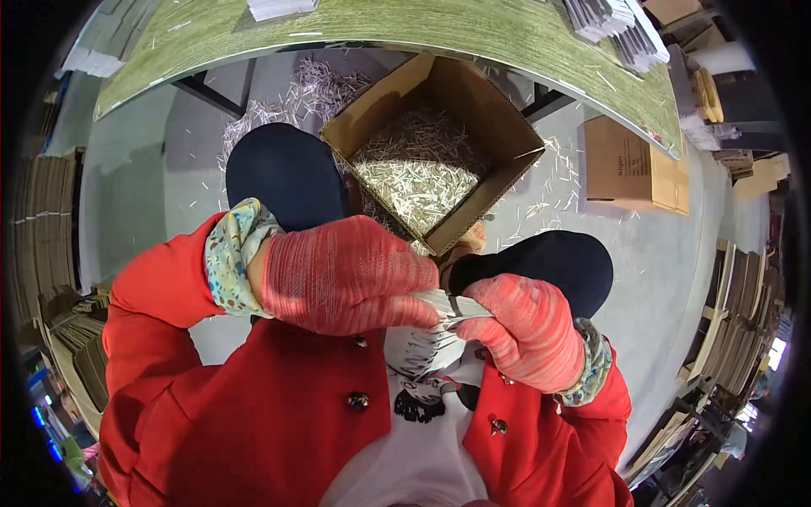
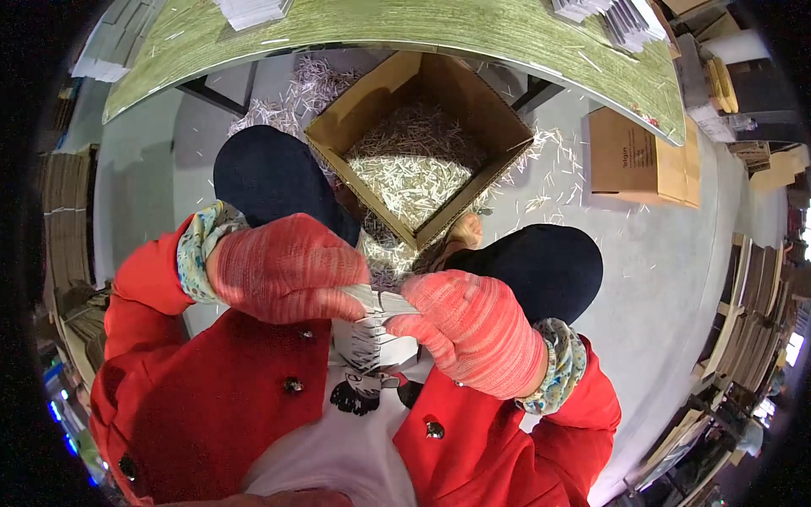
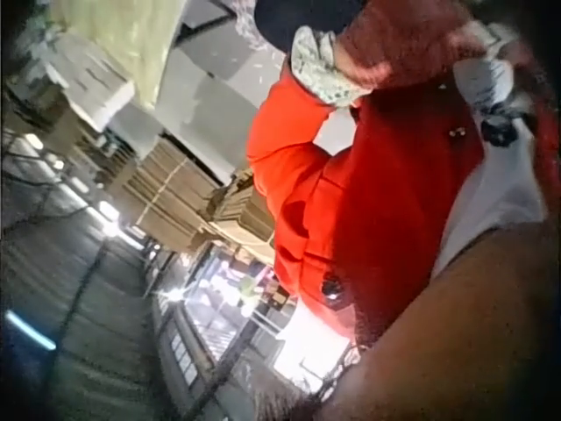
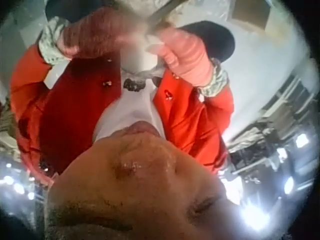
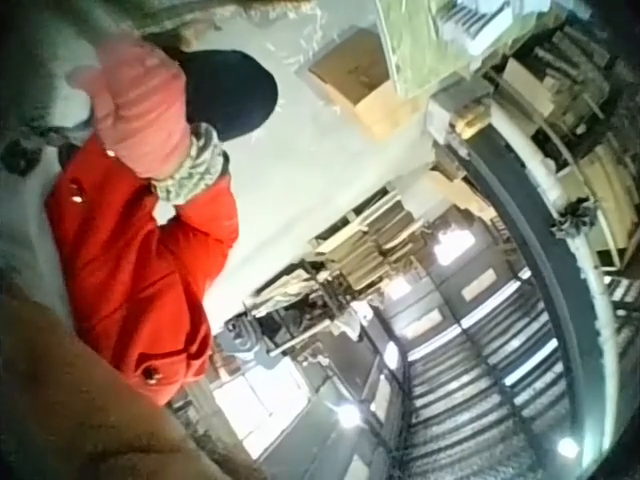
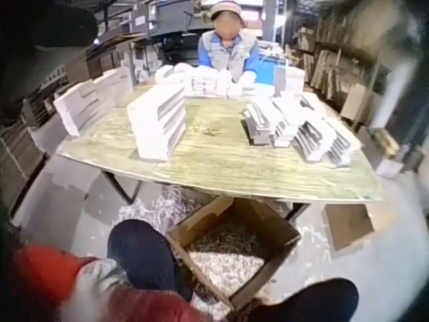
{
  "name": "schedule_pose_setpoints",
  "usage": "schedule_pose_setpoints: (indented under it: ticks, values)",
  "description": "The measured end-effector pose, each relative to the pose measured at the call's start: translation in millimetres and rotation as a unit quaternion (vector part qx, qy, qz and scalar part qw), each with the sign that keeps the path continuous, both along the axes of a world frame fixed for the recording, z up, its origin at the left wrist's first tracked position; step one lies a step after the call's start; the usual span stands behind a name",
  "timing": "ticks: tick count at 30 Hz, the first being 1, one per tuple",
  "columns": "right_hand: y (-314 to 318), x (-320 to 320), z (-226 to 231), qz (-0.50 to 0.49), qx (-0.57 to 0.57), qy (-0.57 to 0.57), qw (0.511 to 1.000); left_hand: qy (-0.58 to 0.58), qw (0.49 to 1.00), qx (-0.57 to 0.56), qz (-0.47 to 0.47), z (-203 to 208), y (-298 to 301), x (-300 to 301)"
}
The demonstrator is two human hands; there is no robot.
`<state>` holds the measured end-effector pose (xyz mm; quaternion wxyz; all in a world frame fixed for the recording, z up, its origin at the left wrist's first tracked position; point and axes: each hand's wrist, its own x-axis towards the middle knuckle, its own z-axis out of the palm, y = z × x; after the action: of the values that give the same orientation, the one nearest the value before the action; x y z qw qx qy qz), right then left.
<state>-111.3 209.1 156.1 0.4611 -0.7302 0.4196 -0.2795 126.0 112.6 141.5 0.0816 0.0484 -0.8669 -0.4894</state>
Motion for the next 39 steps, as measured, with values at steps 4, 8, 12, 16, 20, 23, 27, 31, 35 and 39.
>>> schedule_pose_setpoints:
  ticks: [4, 8, 12, 16, 20, 23, 27, 31, 35, 39]
  values:
    - [2.7, 0.8, -0.3, -0.011, -0.001, -0.001, 1.000, 0.094, 0.993, -0.076, 0.008, -14.8, 5.9, 8.5]
    - [5.9, 1.1, 0.4, 0.012, -0.053, -0.004, 0.999, 0.161, 0.979, -0.123, 0.003, -17.5, 9.1, 10.9]
    - [9.6, -1.0, 0.3, -0.007, -0.028, -0.022, 0.999, 0.065, 0.990, -0.108, -0.060, -11.6, 6.4, 12.1]
    - [-0.7, 1.4, 11.0, -0.033, -0.013, 0.089, 0.995, -0.045, 0.998, 0.027, 0.038, -7.5, -2.6, -6.7]
    - [-11.5, -0.5, 21.4, 0.011, 0.058, 0.118, 0.991, 0.007, 0.996, 0.077, -0.035, -16.7, -17.5, -12.0]
    - [-11.6, -12.8, -14.9, 0.060, 0.249, -0.204, 0.945, 0.071, 0.987, 0.094, -0.110, -34.0, -13.1, -15.0]
    - [1.7, -7.0, -36.5, -0.006, 0.293, -0.198, 0.936, 0.030, 0.996, 0.079, -0.042, -48.4, -3.1, -5.0]
    - [15.8, -6.6, -16.9, -0.035, 0.106, -0.027, 0.993, -0.002, 0.985, 0.172, 0.029, -17.5, 6.3, -4.3]
    - [23.5, -1.3, -8.0, -0.082, 0.100, -0.055, 0.990, 0.160, 0.978, -0.131, 0.000, -26.4, 10.8, 6.2]
    - [40.1, -13.0, -8.4, -0.231, 0.105, -0.060, 0.965, 0.034, 0.993, 0.011, 0.111, -18.2, 5.9, 24.9]
